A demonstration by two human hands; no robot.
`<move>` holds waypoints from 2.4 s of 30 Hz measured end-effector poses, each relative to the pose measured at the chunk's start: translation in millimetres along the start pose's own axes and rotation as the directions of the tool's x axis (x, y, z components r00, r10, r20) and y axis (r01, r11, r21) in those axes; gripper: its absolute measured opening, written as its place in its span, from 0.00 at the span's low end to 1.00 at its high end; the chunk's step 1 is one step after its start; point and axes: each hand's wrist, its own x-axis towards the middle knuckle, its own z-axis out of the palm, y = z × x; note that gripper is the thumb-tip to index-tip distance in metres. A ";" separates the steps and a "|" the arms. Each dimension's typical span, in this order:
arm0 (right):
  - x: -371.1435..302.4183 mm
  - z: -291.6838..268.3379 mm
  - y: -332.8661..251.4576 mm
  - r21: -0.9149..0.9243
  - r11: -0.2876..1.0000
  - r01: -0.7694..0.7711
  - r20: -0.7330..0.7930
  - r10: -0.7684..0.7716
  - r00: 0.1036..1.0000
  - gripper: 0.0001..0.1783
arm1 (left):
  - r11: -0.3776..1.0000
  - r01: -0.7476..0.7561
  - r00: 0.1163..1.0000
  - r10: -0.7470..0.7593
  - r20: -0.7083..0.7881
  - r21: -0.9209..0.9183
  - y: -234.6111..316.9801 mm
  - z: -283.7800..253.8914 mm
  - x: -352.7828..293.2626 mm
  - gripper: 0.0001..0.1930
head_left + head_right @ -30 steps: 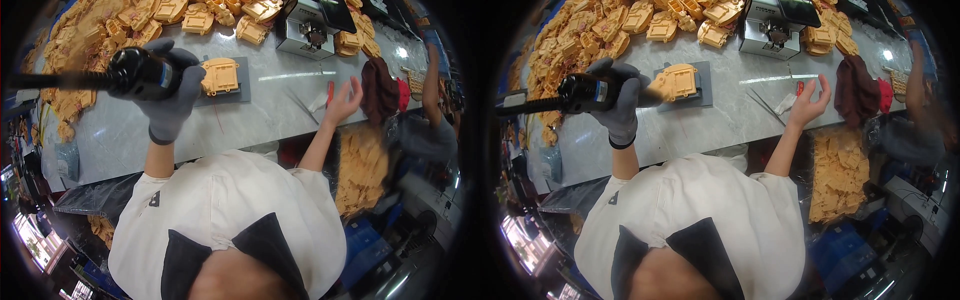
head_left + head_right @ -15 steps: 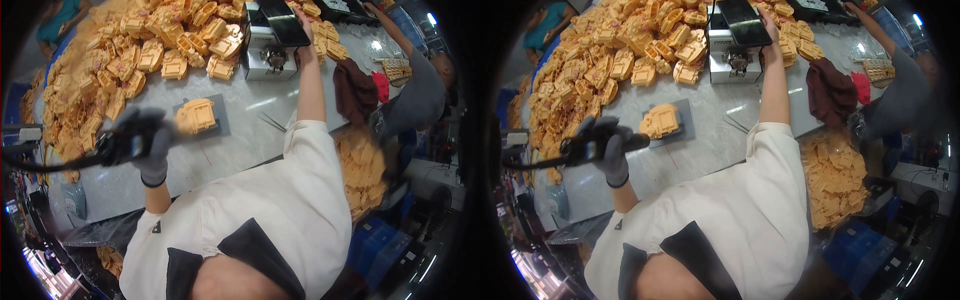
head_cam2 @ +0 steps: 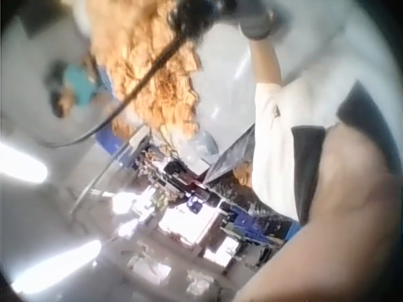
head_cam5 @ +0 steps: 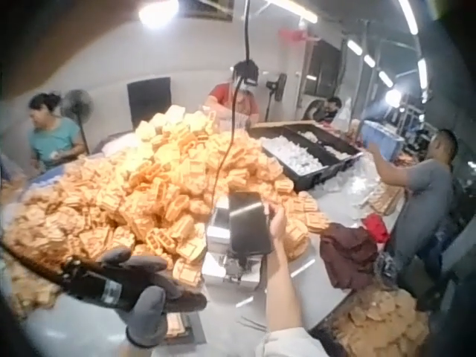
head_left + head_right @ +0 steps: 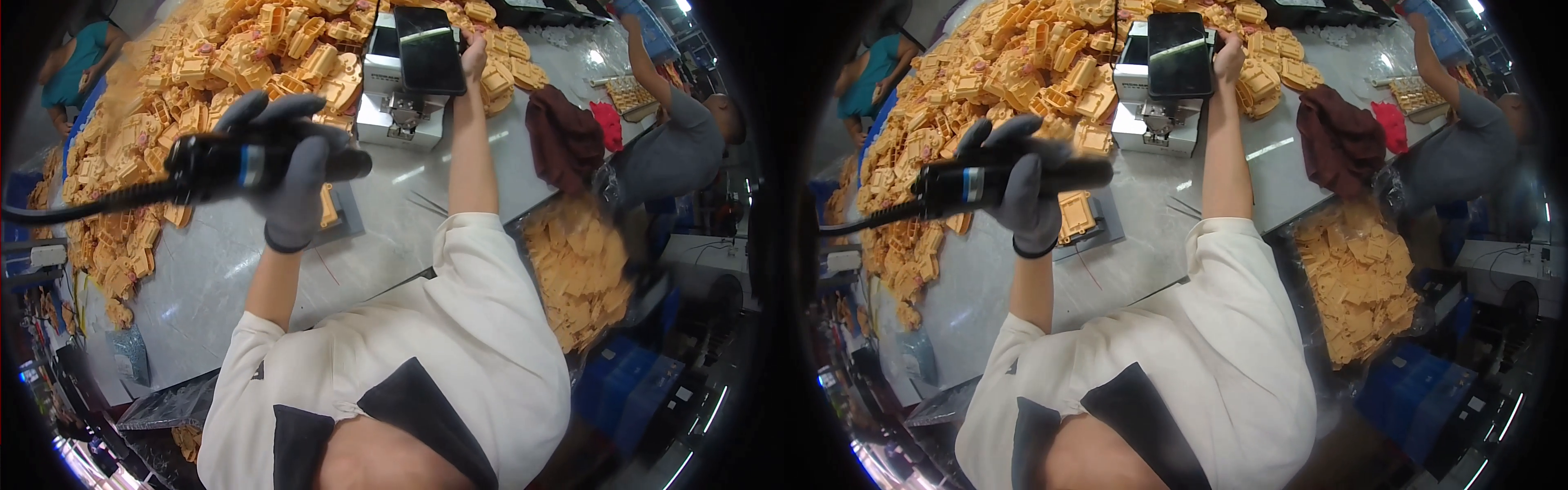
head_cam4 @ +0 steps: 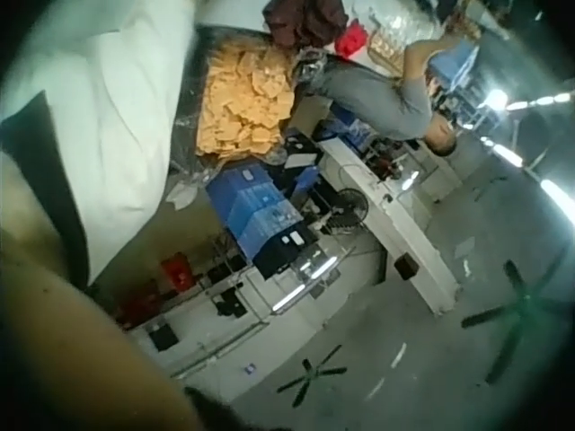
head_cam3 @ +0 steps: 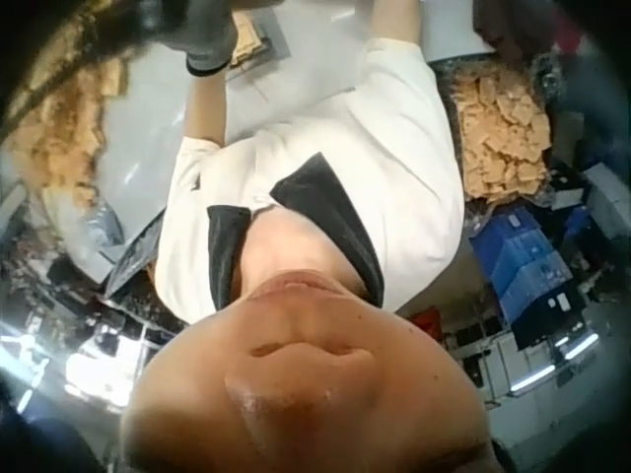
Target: The person assembles small yellow plastic toy tanks using a handheld electric screwdriver to join plastic parts.
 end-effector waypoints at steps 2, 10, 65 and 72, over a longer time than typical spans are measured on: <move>-9.5 -2.1 -12.4 -0.147 0.985 0.093 -0.161 -0.116 0.980 0.31 | 0.998 -0.070 0.996 0.069 0.047 0.010 -16.2 19.8 10.9 0.28; -123.4 -26.8 -126.1 -0.193 0.921 0.338 -0.236 -0.378 0.895 0.26 | 0.994 -0.072 0.996 0.066 0.068 0.085 -86.1 45.0 26.4 0.26; -278.5 -99.6 -51.1 -0.811 0.556 0.180 -0.195 -0.547 0.814 0.14 | 0.982 0.000 0.996 0.017 0.089 -0.189 -77.7 77.2 42.5 0.22; -281.8 -104.3 -42.4 -0.785 0.593 0.182 -0.211 -0.532 0.820 0.14 | 0.986 0.064 0.972 -0.097 0.216 0.153 -36.3 -4.4 33.9 0.19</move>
